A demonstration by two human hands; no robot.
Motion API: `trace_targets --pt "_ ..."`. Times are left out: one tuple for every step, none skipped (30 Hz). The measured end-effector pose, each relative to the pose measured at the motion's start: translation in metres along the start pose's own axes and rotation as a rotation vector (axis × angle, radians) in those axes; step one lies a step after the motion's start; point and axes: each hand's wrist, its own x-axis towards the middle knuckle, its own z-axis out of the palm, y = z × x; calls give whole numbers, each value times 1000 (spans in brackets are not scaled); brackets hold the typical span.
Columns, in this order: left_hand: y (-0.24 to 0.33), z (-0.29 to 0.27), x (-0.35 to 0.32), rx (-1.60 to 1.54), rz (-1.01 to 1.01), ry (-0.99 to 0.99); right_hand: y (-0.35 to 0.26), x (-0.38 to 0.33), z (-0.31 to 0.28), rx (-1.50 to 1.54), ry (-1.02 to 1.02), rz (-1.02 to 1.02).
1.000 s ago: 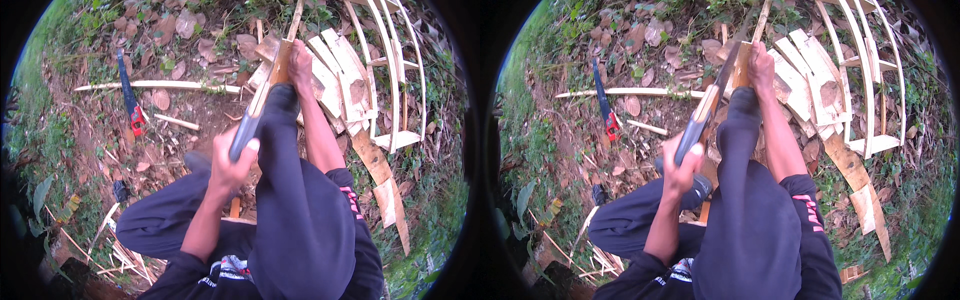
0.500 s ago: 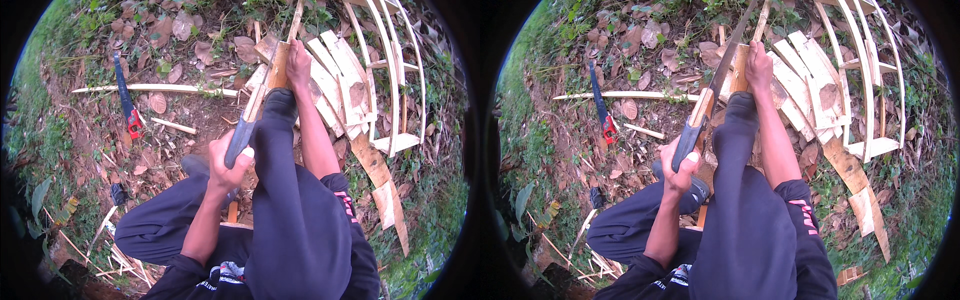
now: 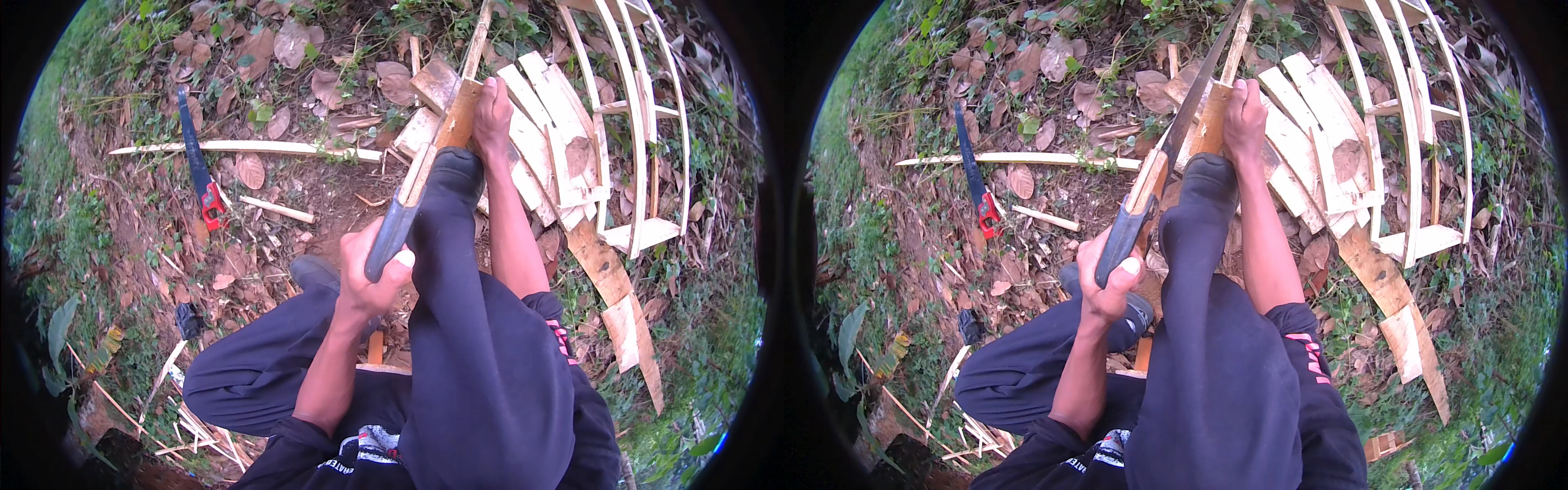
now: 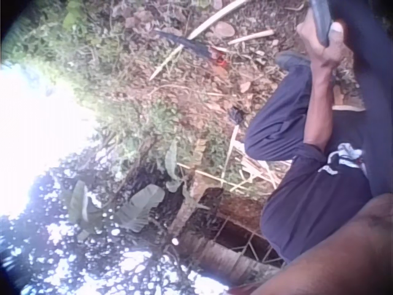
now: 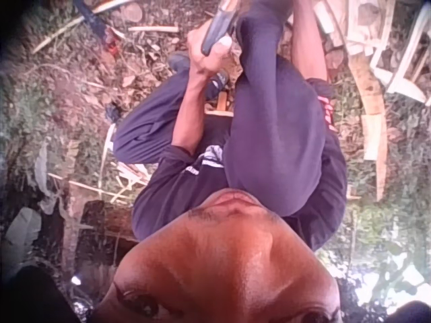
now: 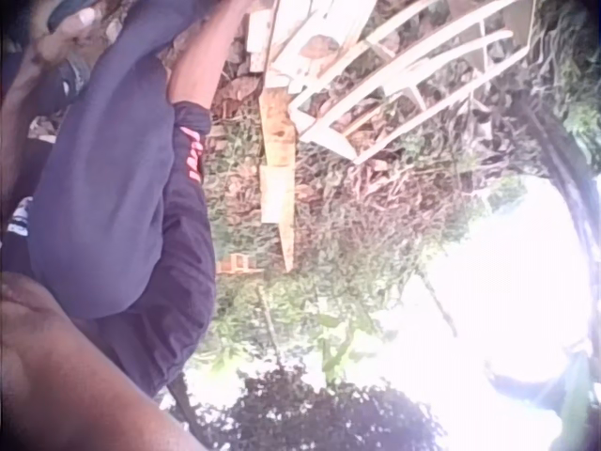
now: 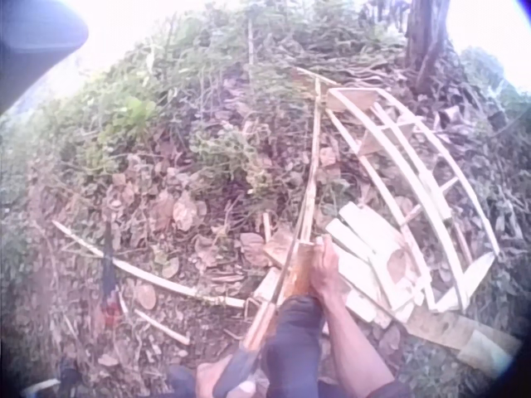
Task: The person sits on the ground and uses a hand saw to cut a small wooden piece, then fits it into a wooden frame structure. The person handles the saw and wood pieces directly, adjusting the frame to test the fit.
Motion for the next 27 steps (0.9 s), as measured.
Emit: trace_targets --pt "0 0 -2 -5 -10 10 -1 -1 0 28 14 -9" --pt "0 0 -4 -9 -19 20 -2 -1 0 57 30 -19" --pt "-4 -2 -7 -6 -9 13 -1 -2 -2 37 -5 -10" --pt "-10 -6 -10 -3 1 6 0 -2 -4 16 -39 -1" --pt "-13 -8 -12 0 12 2 -2 -3 -6 -2 -76 7" --pt "-13 -8 -14 -8 12 14 -3 -4 -8 7 -88 -13" --pt "-13 -7 -16 -18 13 26 -5 -6 -10 16 -101 -33" --pt "-12 -7 -18 -19 13 43 -7 -7 -11 33 -115 -52" --pt "-12 -7 -19 -27 9 64 2 -7 -13 -83 -156 -83" --pt "-11 -8 -20 -35 5 86 15 -7 -15 -200 -197 -113" --pt "-11 -8 -22 -43 -1 112 14 -7 -16 -315 -241 -142" --pt "-12 -11 -23 -47 2 125 13 -8 -16 -342 -290 -130" --pt "-13 -15 -24 -51 6 138 11 -10 -17 -369 -340 -118" --pt "-12 -19 -24 -56 11 150 7 -10 -18 -396 -387 -107" --pt "-9 -21 -25 -89 -6 166 5 -7 -19 -346 -404 -56" --pt "-4 -22 -25 -121 -22 181 4 -4 -20 -295 -421 -5" --pt "-1 -24 -25 -157 -35 198 5 2 -23 -246 -437 42" --pt "-2 -26 -24 -166 -5 220 10 7 -22 -202 -420 -14" --pt "0 -27 -22 -190 9 226 14 11 -26 -139 -414 -38" --pt "1 -29 -22 -209 17 239 14 14 -27 -70 -416 -58" --pt "1 -30 -21 -228 26 250 14 16 -27 -2 -416 -78" --pt "0 -32 -20 -262 33 264 14 18 -25 -35 -461 -78" --pt "-1 -33 -20 -272 34 266 14 17 -24 -86 -474 -73" --pt "-2 -35 -19 -283 34 268 14 14 -20 -138 -486 -68" --pt "-3 -35 -19 -293 35 270 14 13 -17 -189 -497 -63" --pt "-4 -37 -20 -317 45 270 7 8 -16 -244 -548 -53" --pt "-5 -39 -21 -315 53 271 0 7 -16 -265 -537 -19"
